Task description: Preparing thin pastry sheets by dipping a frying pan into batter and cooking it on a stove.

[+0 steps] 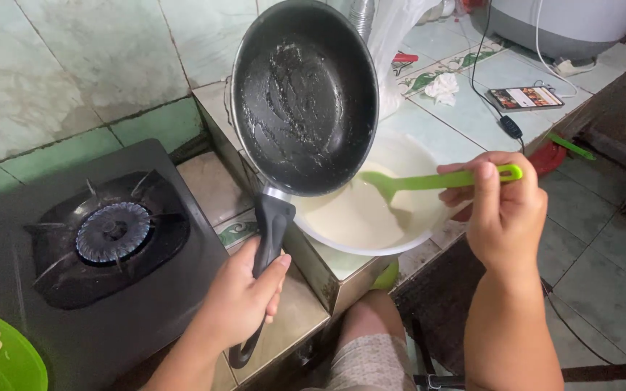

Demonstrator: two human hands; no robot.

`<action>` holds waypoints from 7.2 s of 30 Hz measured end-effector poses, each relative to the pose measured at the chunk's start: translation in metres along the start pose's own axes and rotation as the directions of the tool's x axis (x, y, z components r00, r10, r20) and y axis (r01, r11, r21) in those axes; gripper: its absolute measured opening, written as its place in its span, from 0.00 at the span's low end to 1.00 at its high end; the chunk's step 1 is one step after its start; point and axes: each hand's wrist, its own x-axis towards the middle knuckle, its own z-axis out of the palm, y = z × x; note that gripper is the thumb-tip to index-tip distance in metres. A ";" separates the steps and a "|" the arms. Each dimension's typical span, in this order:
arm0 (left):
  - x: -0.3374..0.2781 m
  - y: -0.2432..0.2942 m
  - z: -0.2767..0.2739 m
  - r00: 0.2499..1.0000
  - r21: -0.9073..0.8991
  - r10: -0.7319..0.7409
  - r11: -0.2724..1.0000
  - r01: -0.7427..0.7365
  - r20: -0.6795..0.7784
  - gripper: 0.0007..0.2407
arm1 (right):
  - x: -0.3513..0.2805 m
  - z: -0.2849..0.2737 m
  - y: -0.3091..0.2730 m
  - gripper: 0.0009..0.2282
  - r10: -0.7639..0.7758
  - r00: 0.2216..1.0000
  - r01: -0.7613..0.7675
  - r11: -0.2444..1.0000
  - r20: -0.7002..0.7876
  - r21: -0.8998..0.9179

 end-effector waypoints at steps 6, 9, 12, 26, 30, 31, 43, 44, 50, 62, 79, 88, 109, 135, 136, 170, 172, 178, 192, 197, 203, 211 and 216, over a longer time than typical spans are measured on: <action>-0.001 0.007 0.008 0.999 0.098 -0.018 0.995 0.023 -0.047 0.08 | -0.001 0.014 -0.022 0.07 -0.124 0.991 0.129 0.987 0.049 -0.094; -0.004 0.016 0.013 0.996 0.246 0.002 0.969 0.021 -0.090 0.09 | -0.003 0.016 -0.025 0.06 -0.130 0.989 0.136 0.986 0.075 -0.091; -0.007 0.019 0.016 0.992 0.346 0.058 0.938 -0.015 -0.115 0.10 | -0.010 0.017 -0.031 0.05 -0.146 0.986 0.152 0.986 0.083 -0.070; -0.019 0.000 -0.026 0.996 -0.195 -0.025 0.981 0.008 -0.088 0.08 | -0.028 0.011 -0.025 0.07 -0.045 0.999 0.045 0.993 0.004 0.113; -0.048 -0.014 -0.064 0.990 -0.537 -0.014 0.841 -0.065 -0.142 0.08 | -0.026 0.021 -0.020 0.08 0.044 0.998 -0.044 0.999 -0.042 0.009; -0.053 -0.019 -0.072 0.985 -0.539 -0.017 0.839 -0.079 -0.171 0.08 | -0.030 0.019 -0.005 0.08 0.038 0.999 -0.037 0.999 -0.022 0.030; -0.081 -0.085 -0.139 0.897 -0.702 -0.077 0.653 -0.285 -0.435 0.06 | -0.051 0.041 0.025 0.12 0.109 0.991 -0.101 0.990 -0.080 0.100; -0.080 -0.089 -0.141 0.902 -0.720 -0.083 0.636 -0.279 -0.423 0.06 | -0.058 0.036 0.058 0.12 -0.036 0.998 0.040 0.997 -0.054 0.062; -0.075 -0.096 -0.139 0.912 -0.768 -0.119 0.589 -0.254 -0.393 0.06 | -0.069 0.039 0.083 0.11 -0.215 0.977 0.215 0.977 -0.008 0.006; -0.062 -0.098 -0.146 0.935 -0.807 -0.087 0.536 -0.248 -0.345 0.08 | -0.064 0.047 0.075 0.12 -0.191 0.981 0.193 0.981 -0.040 0.038; -0.050 -0.097 -0.139 0.961 -0.861 -0.039 0.456 -0.226 -0.272 0.08 | -0.067 0.067 0.062 0.13 -0.269 0.951 0.274 0.962 -0.155 0.011; -0.062 -0.074 -0.130 0.963 -0.841 -0.041 0.498 -0.210 -0.265 0.15 | -0.071 0.061 0.060 0.12 -0.248 0.963 0.249 0.969 -0.108 -0.010; -0.069 -0.293 -0.066 0.732 0.273 -0.027 0.918 0.288 -0.681 0.24 | -0.068 0.059 0.042 0.13 -0.252 0.963 0.246 0.967 -0.091 -0.070; 0.067 -0.098 0.010 0.445 0.316 0.895 0.433 -0.844 -0.038 0.47 | 0.029 0.037 0.036 0.05 0.063 0.939 -0.142 0.966 0.338 0.216; 0.083 -0.097 0.014 0.445 0.300 0.895 0.431 -0.851 -0.025 0.47 | 0.026 0.033 0.031 0.05 0.073 0.943 -0.144 0.969 0.324 0.203; 0.185 -0.079 0.007 0.472 -0.065 0.875 0.480 -0.875 0.104 0.54 | 0.077 0.035 0.029 0.08 -0.156 0.822 0.236 0.969 0.548 -0.079; 0.191 -0.088 0.006 0.512 -0.111 0.850 0.525 -0.844 0.124 0.54 | 0.080 0.028 0.023 0.08 -0.109 0.832 0.205 0.972 0.545 -0.118; 0.199 -0.110 0.007 0.500 0.016 0.859 0.501 -0.865 0.111 0.53 | 0.060 0.001 -0.009 0.07 0.016 0.835 0.181 0.936 0.550 -0.303; 0.187 -0.111 0.008 0.558 0.093 0.826 0.552 -0.829 0.076 0.54 | -0.022 0.016 0.047 0.11 -0.233 0.966 0.225 0.971 0.113 0.080; 0.190 -0.113 0.012 0.553 -0.010 0.828 0.556 -0.831 0.090 0.54 | -0.043 0.004 0.069 0.17 -0.185 0.982 0.171 0.956 -0.037 -0.237; 0.188 -0.113 0.012 0.595 -0.048 0.797 0.601 -0.798 0.105 0.54 | -0.075 -0.002 0.063 0.21 -0.239 0.969 0.208 0.921 -0.057 -0.329; 0.189 -0.110 0.009 0.598 -0.032 0.793 0.605 -0.796 0.115 0.55 | -0.294 -0.076 0.274 0.10 0.070 0.907 -0.210 0.929 -0.416 -0.304; 0.189 -0.111 0.011 0.543 0.022 0.835 0.544 -0.839 0.088 0.53 | -0.341 -0.109 0.275 0.11 0.056 0.895 -0.222 0.916 -0.442 -0.334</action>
